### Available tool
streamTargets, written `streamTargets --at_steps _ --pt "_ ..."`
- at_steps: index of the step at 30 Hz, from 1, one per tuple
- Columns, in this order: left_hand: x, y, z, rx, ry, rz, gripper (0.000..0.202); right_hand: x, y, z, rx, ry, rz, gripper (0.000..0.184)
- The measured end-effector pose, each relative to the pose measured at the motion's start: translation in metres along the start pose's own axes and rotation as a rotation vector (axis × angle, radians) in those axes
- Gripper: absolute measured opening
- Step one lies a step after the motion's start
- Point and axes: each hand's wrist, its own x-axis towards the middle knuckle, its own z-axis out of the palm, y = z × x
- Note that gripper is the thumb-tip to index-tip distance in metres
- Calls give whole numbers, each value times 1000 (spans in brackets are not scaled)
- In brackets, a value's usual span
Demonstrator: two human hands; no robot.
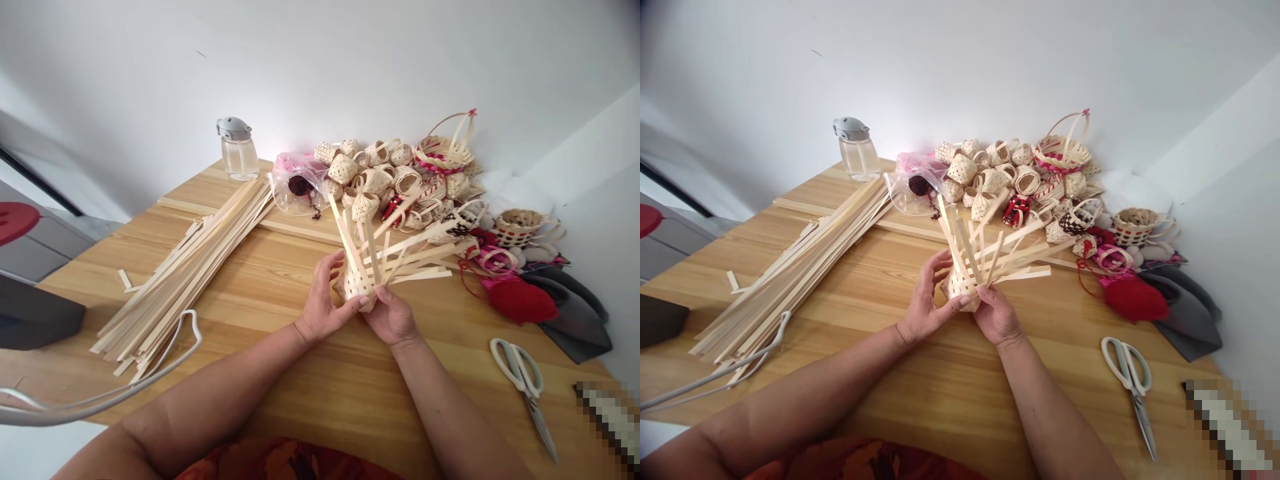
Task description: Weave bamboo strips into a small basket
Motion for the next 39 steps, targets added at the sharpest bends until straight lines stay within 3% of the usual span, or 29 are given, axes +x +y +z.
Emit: streamTargets --at_steps 4,9,14,24,31,35,39 --pt "-1 -3 3 -16 11 -26 83 0 1 3 47 -36 -14 38" --pt "3 -7 1 152 74 69 80 3 7 6 115 -93 -9 37" --pt "4 -7 -1 229 14 113 71 5 11 4 174 -66 -6 34" --pt "-2 -7 -2 -3 4 -114 43 4 9 0 238 -44 51 38" --pt "2 -5 -3 72 -71 -4 62 5 6 1 287 10 43 35" --pt "4 -8 -2 101 -64 78 60 4 5 4 270 -2 -8 38" --pt "1 -12 1 41 -50 51 65 3 6 3 210 -47 -22 40"
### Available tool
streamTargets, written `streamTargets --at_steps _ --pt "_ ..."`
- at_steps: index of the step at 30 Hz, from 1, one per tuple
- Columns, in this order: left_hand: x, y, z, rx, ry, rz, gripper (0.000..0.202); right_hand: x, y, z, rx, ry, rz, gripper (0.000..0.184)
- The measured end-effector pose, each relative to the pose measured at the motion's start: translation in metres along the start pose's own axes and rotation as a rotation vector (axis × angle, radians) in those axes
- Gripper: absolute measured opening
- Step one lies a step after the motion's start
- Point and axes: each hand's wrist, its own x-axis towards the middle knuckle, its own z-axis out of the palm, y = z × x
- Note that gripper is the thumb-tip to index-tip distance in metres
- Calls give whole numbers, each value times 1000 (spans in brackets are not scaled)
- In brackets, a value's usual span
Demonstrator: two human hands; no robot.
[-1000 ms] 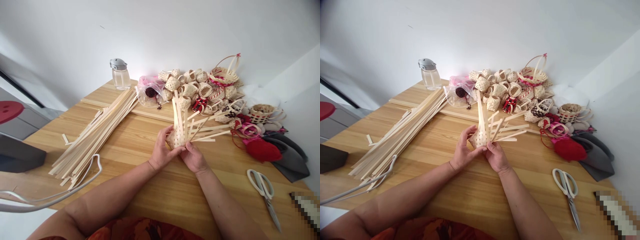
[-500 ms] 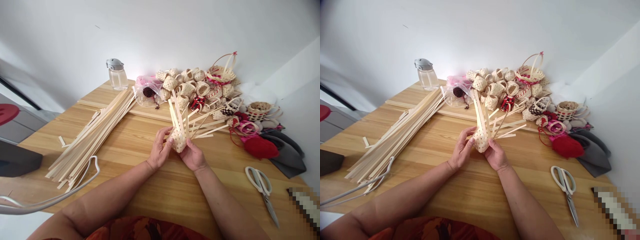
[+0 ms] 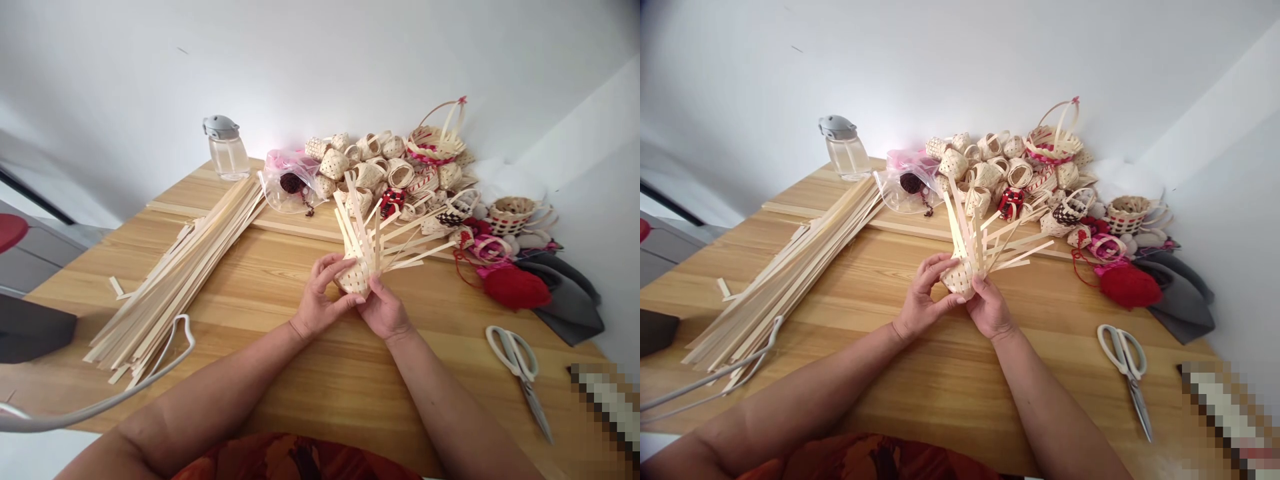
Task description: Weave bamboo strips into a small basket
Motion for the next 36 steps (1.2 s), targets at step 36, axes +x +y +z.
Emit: streamTargets --at_steps 36 --pt "-6 9 7 -281 -1 -285 54 -3 5 0 -70 83 8 40"
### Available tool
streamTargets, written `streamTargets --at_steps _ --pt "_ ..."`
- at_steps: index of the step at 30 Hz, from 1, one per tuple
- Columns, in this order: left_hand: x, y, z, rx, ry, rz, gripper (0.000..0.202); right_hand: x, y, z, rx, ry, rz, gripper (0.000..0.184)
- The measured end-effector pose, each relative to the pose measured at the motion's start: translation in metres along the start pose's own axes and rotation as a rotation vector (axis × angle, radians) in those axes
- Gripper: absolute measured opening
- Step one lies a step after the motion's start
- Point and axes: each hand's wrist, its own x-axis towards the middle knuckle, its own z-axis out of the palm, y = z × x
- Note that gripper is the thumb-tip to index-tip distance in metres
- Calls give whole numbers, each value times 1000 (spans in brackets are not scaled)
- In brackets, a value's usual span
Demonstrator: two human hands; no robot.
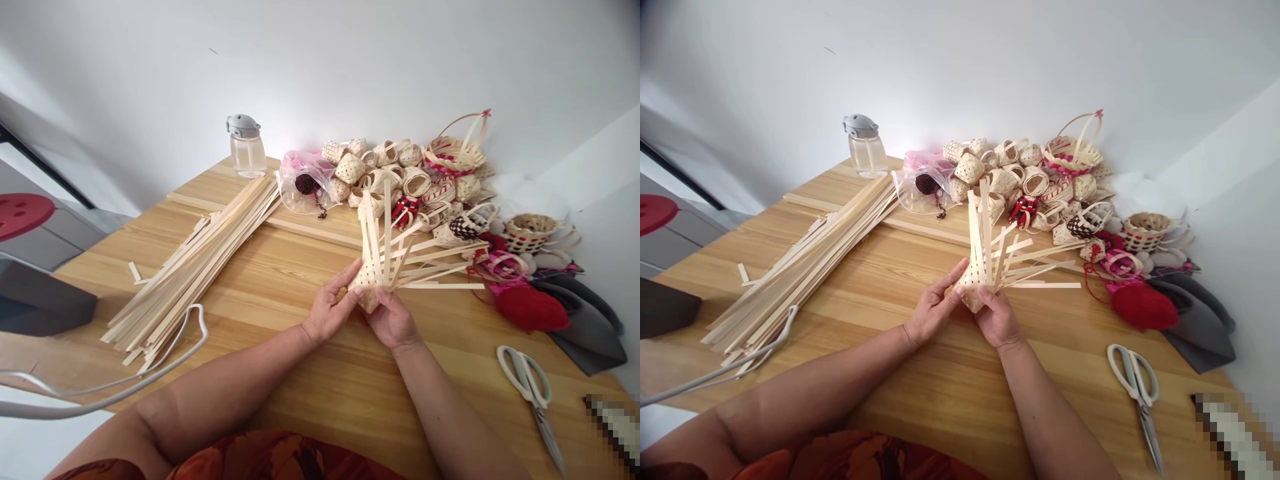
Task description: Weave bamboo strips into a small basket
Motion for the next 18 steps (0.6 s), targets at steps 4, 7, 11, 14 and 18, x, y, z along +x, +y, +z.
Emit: streamTargets --at_steps 4,7,11,14,18 --pt "0 -4 1 -42 41 23 61 0 -1 -1 10 24 23 42" --pt "2 -5 0 0 50 25 67 2 0 -3 23 11 38 43" --pt "5 -7 -4 92 36 37 75 5 0 -6 19 -11 52 45" --pt "5 -9 -7 129 12 31 72 6 -1 -6 19 5 73 44" --pt "3 -9 -7 56 -9 -38 68 5 -4 -3 16 20 85 39"
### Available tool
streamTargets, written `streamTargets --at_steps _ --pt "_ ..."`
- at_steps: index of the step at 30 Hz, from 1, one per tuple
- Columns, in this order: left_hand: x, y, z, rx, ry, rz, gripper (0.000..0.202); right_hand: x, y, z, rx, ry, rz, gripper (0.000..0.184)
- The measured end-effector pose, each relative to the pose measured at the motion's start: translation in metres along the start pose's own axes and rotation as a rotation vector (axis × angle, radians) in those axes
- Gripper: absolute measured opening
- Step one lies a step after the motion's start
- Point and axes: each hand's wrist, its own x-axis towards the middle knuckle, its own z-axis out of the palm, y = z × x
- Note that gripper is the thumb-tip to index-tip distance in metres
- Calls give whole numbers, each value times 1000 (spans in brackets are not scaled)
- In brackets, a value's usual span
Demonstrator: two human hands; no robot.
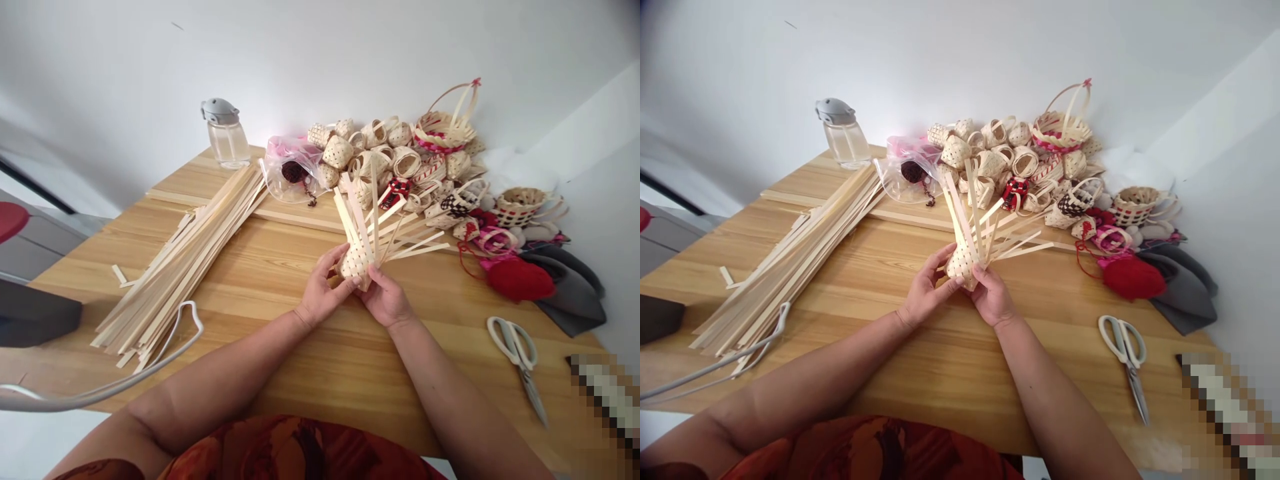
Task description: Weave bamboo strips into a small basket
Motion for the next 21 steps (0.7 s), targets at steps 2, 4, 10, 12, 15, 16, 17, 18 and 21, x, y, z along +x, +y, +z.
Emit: streamTargets --at_steps 2,4,10,12,15,16,17,18,21 --pt "0 2 1 -67 10 -33 62 -1 -1 2 4 -3 -2 37" --pt "0 4 2 -131 28 -52 58 -2 -2 4 6 -5 -4 38" --pt "3 7 4 -232 79 -73 53 -4 -5 10 -42 -40 -49 42" --pt "3 8 4 -265 84 -110 52 -5 -6 11 -73 -63 -73 45" --pt "5 8 3 -306 94 -165 53 -7 -4 13 -127 -96 -132 54" --pt "6 8 3 -320 103 -180 55 -7 -4 13 -147 -103 -153 58" --pt "6 8 3 -336 111 -198 57 -7 -3 14 -167 -103 -171 60" --pt "7 7 2 -354 118 -217 60 -7 -2 14 -185 -99 -184 62" --pt "9 4 1 -399 108 -272 62 -8 0 15 -229 -66 -199 60"
